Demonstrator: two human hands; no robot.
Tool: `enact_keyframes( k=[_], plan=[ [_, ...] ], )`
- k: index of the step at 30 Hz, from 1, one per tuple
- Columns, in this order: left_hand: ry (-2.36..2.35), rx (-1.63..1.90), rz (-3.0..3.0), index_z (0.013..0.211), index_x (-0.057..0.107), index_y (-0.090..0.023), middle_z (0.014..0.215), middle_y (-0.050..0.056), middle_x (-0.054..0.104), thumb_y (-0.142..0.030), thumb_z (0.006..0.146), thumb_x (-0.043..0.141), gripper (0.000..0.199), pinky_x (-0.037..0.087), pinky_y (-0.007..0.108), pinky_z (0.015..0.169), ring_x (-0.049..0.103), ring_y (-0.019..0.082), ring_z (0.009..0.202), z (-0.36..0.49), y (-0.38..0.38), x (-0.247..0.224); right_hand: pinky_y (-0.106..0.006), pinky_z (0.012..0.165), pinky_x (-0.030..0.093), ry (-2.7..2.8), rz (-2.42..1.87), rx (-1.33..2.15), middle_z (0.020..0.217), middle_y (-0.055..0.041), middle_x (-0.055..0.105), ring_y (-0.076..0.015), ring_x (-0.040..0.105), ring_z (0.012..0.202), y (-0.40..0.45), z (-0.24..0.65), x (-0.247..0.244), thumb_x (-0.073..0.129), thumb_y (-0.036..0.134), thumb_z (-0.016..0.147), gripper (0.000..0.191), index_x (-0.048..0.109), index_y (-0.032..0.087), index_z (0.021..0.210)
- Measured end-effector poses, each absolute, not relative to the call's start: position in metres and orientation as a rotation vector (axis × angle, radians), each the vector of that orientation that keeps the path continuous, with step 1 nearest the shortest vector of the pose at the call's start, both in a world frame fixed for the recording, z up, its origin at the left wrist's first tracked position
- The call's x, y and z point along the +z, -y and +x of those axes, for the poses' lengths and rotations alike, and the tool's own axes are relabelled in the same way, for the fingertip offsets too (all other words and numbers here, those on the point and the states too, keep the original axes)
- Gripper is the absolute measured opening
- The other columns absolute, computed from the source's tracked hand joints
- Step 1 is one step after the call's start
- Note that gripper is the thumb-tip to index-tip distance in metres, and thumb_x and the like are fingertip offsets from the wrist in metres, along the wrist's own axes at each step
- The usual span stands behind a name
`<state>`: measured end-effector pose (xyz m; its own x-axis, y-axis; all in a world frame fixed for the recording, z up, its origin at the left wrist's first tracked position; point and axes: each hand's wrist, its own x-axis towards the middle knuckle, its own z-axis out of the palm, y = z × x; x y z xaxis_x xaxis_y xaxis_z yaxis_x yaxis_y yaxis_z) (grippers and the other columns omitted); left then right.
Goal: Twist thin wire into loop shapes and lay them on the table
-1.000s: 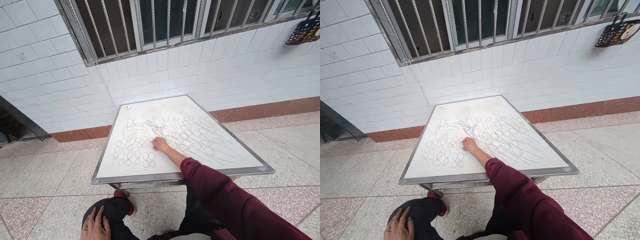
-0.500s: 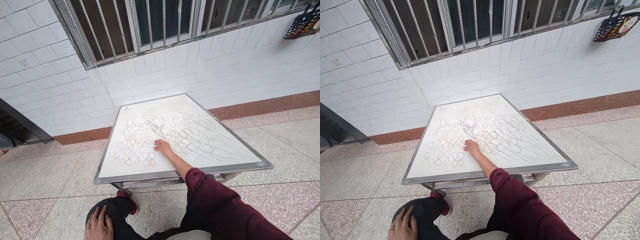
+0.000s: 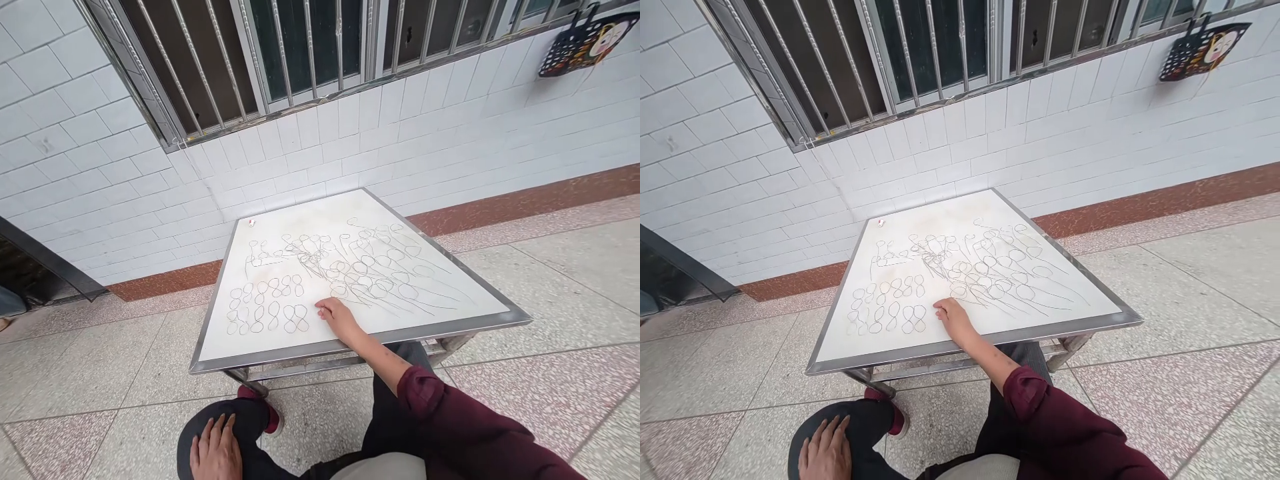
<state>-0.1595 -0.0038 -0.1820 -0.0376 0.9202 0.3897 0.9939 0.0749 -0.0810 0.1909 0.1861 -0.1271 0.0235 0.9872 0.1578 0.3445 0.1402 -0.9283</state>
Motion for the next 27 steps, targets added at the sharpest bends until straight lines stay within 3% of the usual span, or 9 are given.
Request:
enact_keyframes(
  k=[4, 7, 11, 15, 19, 22, 24, 27],
  plan=[
    [1.988, -0.01, -2.284, 0.115, 0.068, -0.023, 0.113, 0.008, 0.071, -0.006, 0.085, 0.037, 0.046, 0.021, 0.051, 0.11, 0.055, 0.027, 0.117, -0.144, -0.002, -0.186, -0.035, 0.081, 0.051, 1.603, -1.302, 0.754, 0.095, -0.0058, 0.062, -0.0168, 0.063, 0.082, -0.171, 0.199, -0.13, 0.043, 0.013, 0.087, 0.024, 0.065, 0.02, 0.093],
    [2.152, 0.402, -2.426, 0.122, 0.064, -0.02, 0.109, 0.011, 0.071, 0.0, 0.085, 0.028, 0.055, 0.018, 0.051, 0.111, 0.06, 0.026, 0.11, -0.113, -0.01, -0.191, -0.036, 0.081, 0.05, 1.663, -1.272, 0.676, 0.09, -0.0061, 0.062, -0.0189, 0.061, 0.084, -0.166, 0.2, -0.131, 0.043, 0.014, 0.087, 0.023, 0.065, 0.02, 0.092],
    [2.152, 0.787, -2.674, 0.124, 0.061, -0.017, 0.11, 0.015, 0.07, -0.007, 0.081, 0.045, 0.047, 0.042, 0.046, 0.094, 0.063, 0.03, 0.107, -0.063, -0.016, -0.209, -0.035, 0.083, 0.05, 1.737, -1.238, 0.623, 0.094, -0.0058, 0.062, -0.0189, 0.06, 0.089, -0.16, 0.199, -0.134, 0.044, 0.013, 0.088, 0.024, 0.065, 0.021, 0.094],
    [2.027, 0.937, -2.915, 0.115, 0.066, -0.019, 0.11, 0.015, 0.071, -0.009, 0.071, 0.056, 0.046, 0.046, 0.044, 0.089, 0.064, 0.032, 0.106, -0.032, -0.019, -0.217, -0.035, 0.084, 0.05, 1.801, -1.293, 0.432, 0.097, -0.007, 0.062, -0.0198, 0.059, 0.092, -0.153, 0.212, -0.131, 0.045, 0.014, 0.09, 0.024, 0.065, 0.021, 0.1],
    [1.886, 0.723, -3.182, 0.13, 0.056, -0.017, 0.121, 0.015, 0.066, -0.013, 0.076, 0.053, 0.054, 0.042, 0.04, 0.097, 0.059, 0.029, 0.113, -0.015, -0.032, -0.195, -0.036, 0.08, 0.049, 1.78, -1.683, 0.064, 0.099, -0.01, 0.062, -0.0256, 0.055, 0.097, -0.159, 0.243, -0.12, 0.05, 0.018, 0.09, 0.021, 0.066, 0.021, 0.103],
    [1.776, 0.45, -3.361, 0.136, 0.049, -0.024, 0.124, 0.008, 0.064, -0.021, 0.085, 0.047, 0.051, 0.04, 0.033, 0.098, 0.058, 0.023, 0.114, -0.002, -0.045, -0.166, -0.035, 0.07, 0.047, 1.779, -1.795, 0.016, 0.098, -0.0116, 0.062, -0.0277, 0.052, 0.093, -0.169, 0.261, -0.116, 0.053, 0.018, 0.089, 0.018, 0.068, 0.02, 0.1],
    [1.727, 0.24, -3.453, 0.138, 0.046, -0.029, 0.12, 0.004, 0.066, -0.025, 0.089, 0.043, 0.048, 0.04, 0.03, 0.098, 0.058, 0.019, 0.112, 0.005, -0.051, -0.148, -0.034, 0.066, 0.045, 1.792, -1.816, 0.019, 0.096, -0.0112, 0.063, -0.0274, 0.051, 0.09, -0.174, 0.265, -0.117, 0.054, 0.017, 0.088, 0.016, 0.068, 0.021, 0.095],
    [1.761, -0.191, -3.553, 0.133, 0.052, -0.027, 0.111, 0.005, 0.07, -0.026, 0.09, 0.043, 0.044, 0.042, 0.03, 0.096, 0.06, 0.02, 0.106, 0.009, -0.054, -0.131, -0.032, 0.064, 0.043, 1.815, -1.828, 0.029, 0.091, -0.0097, 0.063, -0.0258, 0.051, 0.086, -0.176, 0.265, -0.122, 0.052, 0.015, 0.089, 0.017, 0.068, 0.022, 0.09]
  ],
)
